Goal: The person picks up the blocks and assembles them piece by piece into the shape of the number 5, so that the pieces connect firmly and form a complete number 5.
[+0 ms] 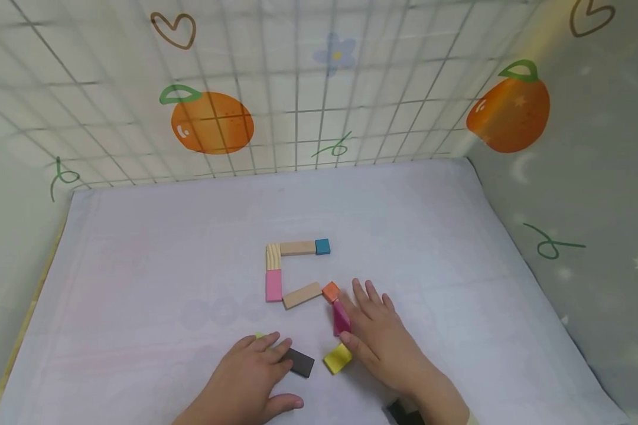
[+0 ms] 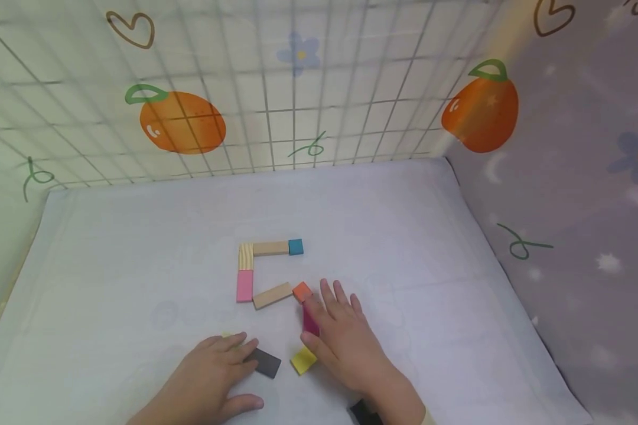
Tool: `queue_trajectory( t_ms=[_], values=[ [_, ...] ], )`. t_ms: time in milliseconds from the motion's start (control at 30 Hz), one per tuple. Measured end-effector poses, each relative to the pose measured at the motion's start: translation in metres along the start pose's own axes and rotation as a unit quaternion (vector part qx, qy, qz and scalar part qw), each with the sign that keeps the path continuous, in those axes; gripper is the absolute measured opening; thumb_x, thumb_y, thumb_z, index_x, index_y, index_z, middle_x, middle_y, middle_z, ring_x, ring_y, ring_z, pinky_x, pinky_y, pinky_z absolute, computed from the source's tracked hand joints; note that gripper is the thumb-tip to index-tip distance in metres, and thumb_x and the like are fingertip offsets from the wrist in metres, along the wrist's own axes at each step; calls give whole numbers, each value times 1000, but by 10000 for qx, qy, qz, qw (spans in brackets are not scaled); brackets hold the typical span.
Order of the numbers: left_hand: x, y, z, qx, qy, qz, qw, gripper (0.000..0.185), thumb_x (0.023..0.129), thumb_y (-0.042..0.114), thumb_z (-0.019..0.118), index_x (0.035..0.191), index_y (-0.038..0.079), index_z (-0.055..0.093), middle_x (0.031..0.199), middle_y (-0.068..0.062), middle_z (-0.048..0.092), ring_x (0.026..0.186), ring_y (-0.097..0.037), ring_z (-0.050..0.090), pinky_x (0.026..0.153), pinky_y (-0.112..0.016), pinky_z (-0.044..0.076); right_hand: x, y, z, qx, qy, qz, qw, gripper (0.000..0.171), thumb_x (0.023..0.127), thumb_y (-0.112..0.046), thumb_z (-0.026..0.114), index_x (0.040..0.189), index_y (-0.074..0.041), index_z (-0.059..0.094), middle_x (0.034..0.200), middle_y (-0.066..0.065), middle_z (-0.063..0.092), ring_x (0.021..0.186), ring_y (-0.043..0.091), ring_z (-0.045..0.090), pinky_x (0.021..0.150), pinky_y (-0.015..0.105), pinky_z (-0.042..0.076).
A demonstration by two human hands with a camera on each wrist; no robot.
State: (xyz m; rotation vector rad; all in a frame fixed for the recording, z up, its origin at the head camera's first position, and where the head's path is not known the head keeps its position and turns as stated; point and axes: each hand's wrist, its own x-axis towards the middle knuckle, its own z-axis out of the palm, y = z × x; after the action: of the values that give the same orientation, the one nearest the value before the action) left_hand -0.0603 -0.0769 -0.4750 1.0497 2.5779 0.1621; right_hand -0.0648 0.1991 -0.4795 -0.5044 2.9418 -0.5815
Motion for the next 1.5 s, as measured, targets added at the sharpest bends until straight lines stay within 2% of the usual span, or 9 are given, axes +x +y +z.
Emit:
queue_trajectory(
  t_ms=[100, 333, 500, 667, 833, 1167, 1500],
  values=[
    [3, 2, -2, -35, -316, -73, 9995, 74, 88, 82, 41, 131, 29, 68, 146, 7, 58, 140, -21, 51, 109, -53, 45, 1, 3, -1, -237, -91, 259, 9993, 71, 96, -58, 57, 157, -24, 38, 168, 10, 23, 157, 36, 13, 120, 66, 18],
    [6, 6, 3, -97, -647, 72, 9978, 71, 89, 80, 44, 130, 28, 69, 144, 6, 59, 135, -17, 55, 107, -50, 48, 2, -1, 6, -524, -98, 184, 9984, 85, 88, -66, 64, 156, -23, 39, 168, 14, 20, 157, 36, 12, 121, 65, 17],
    [6, 8, 6, -91, -669, 257, 9974, 68, 90, 78, 44, 129, 29, 69, 144, 7, 59, 135, -18, 55, 107, -48, 47, 3, -2, 9, -646, -127, 301, 9974, 91, 82, -67, 69, 157, -24, 39, 168, 12, 21, 157, 37, 12, 120, 65, 18],
    [6, 8, 7, -26, -591, 420, 9974, 66, 91, 77, 45, 129, 29, 69, 144, 8, 59, 135, -17, 55, 107, -47, 47, 3, 1, 7, -763, -110, 307, 9966, 86, 84, -56, 74, 156, -24, 40, 168, 14, 22, 156, 38, 15, 120, 65, 20],
    [8, 9, 6, 7, -637, 564, 9964, 64, 92, 76, 46, 131, 30, 68, 145, 8, 59, 135, -17, 54, 107, -46, 48, 3, 5, 3, -788, -58, 278, 9965, 84, 85, -52, 75, 155, -22, 41, 167, 15, 24, 156, 39, 17, 119, 65, 21],
    [12, 11, 7, 3, -791, 523, 9955, 65, 92, 76, 45, 132, 31, 67, 147, 9, 57, 137, -16, 52, 109, -47, 46, 2, 5, 3, -766, -180, 326, 9964, 91, 79, -57, 79, 155, -24, 42, 167, 14, 23, 156, 38, 15, 119, 65, 21],
    [12, 13, 6, 89, -673, 578, 9960, 64, 92, 75, 46, 131, 30, 68, 145, 9, 58, 135, -15, 53, 109, -46, 47, 5, 6, 8, -978, -581, 388, 9928, 90, 79, -59, 78, 154, -21, 44, 168, 11, 23, 156, 38, 15, 120, 66, 19]
  ],
)
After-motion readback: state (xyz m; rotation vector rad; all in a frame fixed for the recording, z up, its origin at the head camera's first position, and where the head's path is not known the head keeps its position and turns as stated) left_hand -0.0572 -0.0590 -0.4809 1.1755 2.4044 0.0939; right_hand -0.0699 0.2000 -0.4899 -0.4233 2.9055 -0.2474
